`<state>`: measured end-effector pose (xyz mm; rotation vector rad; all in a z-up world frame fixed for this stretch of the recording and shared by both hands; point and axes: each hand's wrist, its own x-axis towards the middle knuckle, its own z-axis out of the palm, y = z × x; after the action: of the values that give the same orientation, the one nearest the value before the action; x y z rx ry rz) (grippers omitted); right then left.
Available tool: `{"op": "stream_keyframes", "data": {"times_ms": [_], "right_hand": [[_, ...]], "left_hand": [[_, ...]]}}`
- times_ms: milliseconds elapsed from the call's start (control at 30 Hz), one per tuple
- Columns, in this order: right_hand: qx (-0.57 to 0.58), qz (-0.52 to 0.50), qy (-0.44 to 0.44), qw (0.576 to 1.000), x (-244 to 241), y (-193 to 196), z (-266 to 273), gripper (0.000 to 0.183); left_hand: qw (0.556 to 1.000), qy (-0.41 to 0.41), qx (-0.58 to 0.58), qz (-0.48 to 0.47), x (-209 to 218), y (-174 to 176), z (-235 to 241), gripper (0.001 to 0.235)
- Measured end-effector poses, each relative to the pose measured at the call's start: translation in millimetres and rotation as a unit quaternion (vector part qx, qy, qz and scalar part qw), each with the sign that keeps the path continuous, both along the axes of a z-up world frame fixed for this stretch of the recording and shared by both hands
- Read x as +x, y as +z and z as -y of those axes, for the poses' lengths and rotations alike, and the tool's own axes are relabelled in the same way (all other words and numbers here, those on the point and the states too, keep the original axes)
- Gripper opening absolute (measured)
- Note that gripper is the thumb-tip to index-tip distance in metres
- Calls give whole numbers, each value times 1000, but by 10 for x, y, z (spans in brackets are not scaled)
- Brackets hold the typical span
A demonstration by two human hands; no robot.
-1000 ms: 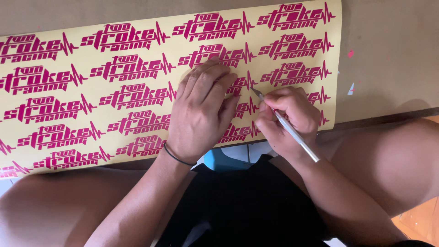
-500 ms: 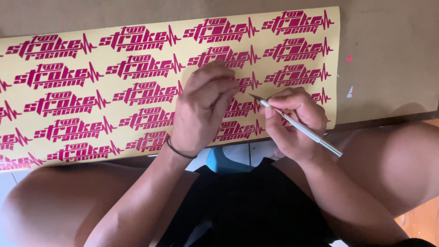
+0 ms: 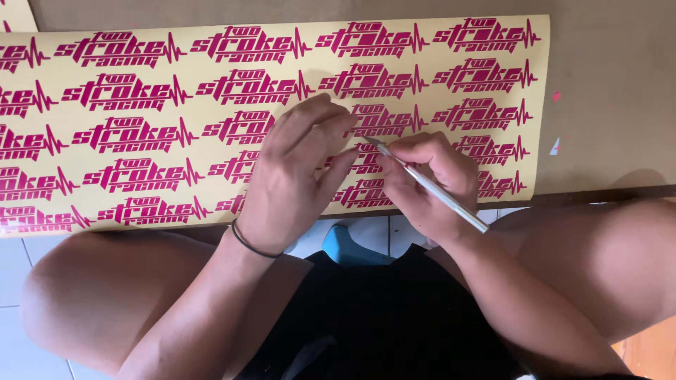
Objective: The person uses a silver craft knife to cut out individual logos from a large sheet of yellow vinyl stickers. The logos feature the text 'two stroke racing' in pink. The person carefully traces the outlines of the designs and removes the excess material.
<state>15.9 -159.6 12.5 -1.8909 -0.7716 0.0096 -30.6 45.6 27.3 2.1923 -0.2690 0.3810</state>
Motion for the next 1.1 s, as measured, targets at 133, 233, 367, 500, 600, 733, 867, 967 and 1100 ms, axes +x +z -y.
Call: {"op": "stream_keyframes", "data": {"times_ms": [133, 233, 367, 500, 600, 733, 867, 967, 1100], "right_hand": [[31, -26, 26, 999, 36, -10, 39, 12], [38, -36, 55, 997, 78, 42, 41, 11], [82, -74, 69, 992, 57, -11, 65, 11], [53, -33, 36, 997, 68, -118, 73, 13], [-46, 15, -18, 999, 23, -99, -83, 21], [-57, 83, -6, 995, 16, -147, -41, 18], [-80, 101, -14, 992, 13, -154, -40, 18], [-88, 106, -10, 990, 10, -158, -30, 18], [-93, 117, -4, 989, 15, -146, -32, 20]], "left_hand": [[998, -25, 55, 7, 24, 101, 1, 32], [997, -18, 66, 25, 37, 63, -10, 19], [995, -26, 73, 65, 27, 42, -29, 6], [995, 33, 89, 35, 41, -46, -30, 12], [997, 42, 45, 39, 40, -109, -30, 12], [995, 63, 76, 30, 12, -198, 64, 6], [993, 61, 93, 37, 14, -227, 67, 6], [994, 59, 88, 33, 15, -235, 70, 8], [992, 63, 107, 26, 10, -233, 74, 11]]}}
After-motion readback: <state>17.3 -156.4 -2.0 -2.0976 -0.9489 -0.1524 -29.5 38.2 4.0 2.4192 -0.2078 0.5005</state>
